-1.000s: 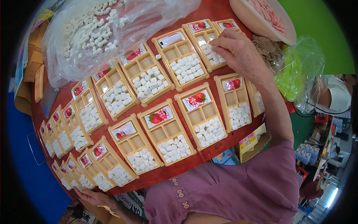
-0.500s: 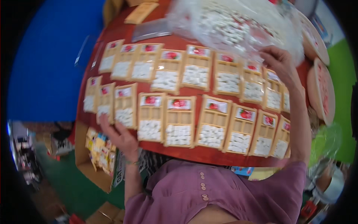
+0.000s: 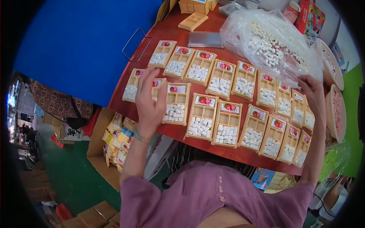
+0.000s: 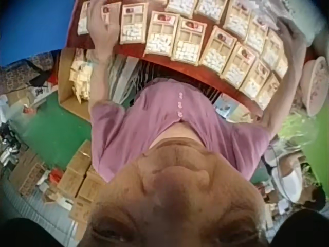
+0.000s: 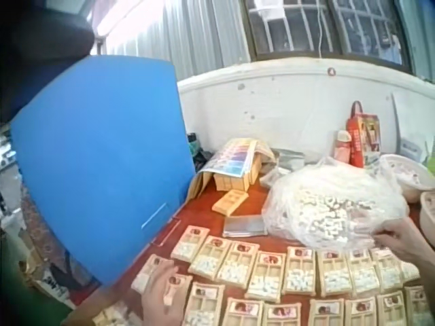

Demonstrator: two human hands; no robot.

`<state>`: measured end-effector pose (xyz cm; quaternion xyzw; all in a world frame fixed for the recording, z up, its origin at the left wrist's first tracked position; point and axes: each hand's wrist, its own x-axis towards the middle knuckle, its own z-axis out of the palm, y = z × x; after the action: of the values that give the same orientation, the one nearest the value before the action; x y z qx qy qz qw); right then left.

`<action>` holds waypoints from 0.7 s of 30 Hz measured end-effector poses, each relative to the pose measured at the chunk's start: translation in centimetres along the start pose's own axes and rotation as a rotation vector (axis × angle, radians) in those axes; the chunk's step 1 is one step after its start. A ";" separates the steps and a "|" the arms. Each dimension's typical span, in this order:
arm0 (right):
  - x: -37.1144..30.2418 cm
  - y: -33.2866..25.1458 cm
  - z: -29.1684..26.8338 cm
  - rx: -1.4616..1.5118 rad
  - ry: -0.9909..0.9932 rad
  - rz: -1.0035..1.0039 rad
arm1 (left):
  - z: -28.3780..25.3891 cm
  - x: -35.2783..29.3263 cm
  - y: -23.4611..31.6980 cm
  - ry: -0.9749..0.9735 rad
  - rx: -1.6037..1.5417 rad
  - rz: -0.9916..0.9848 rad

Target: Sorting small white parts into wooden trays and preparing clear plastic packaging containers.

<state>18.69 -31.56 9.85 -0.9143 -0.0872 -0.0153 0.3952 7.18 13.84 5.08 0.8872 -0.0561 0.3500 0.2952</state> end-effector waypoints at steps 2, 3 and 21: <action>-1.9 -0.8 0.0 0.029 0.038 -0.035 | 1.4 4.4 -1.6 -0.092 -0.158 -0.049; -2.6 -1.2 0.7 0.027 0.041 -0.043 | 2.3 6.2 -3.0 -0.124 -0.135 -0.023; -14.8 -3.2 2.1 -0.094 0.162 0.310 | 22.1 21.5 -9.9 -1.167 0.017 0.298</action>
<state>3.52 -30.04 9.26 -0.9300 0.0878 -0.0321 0.3556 39.27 11.83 1.50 0.9176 -0.3300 -0.1567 0.1564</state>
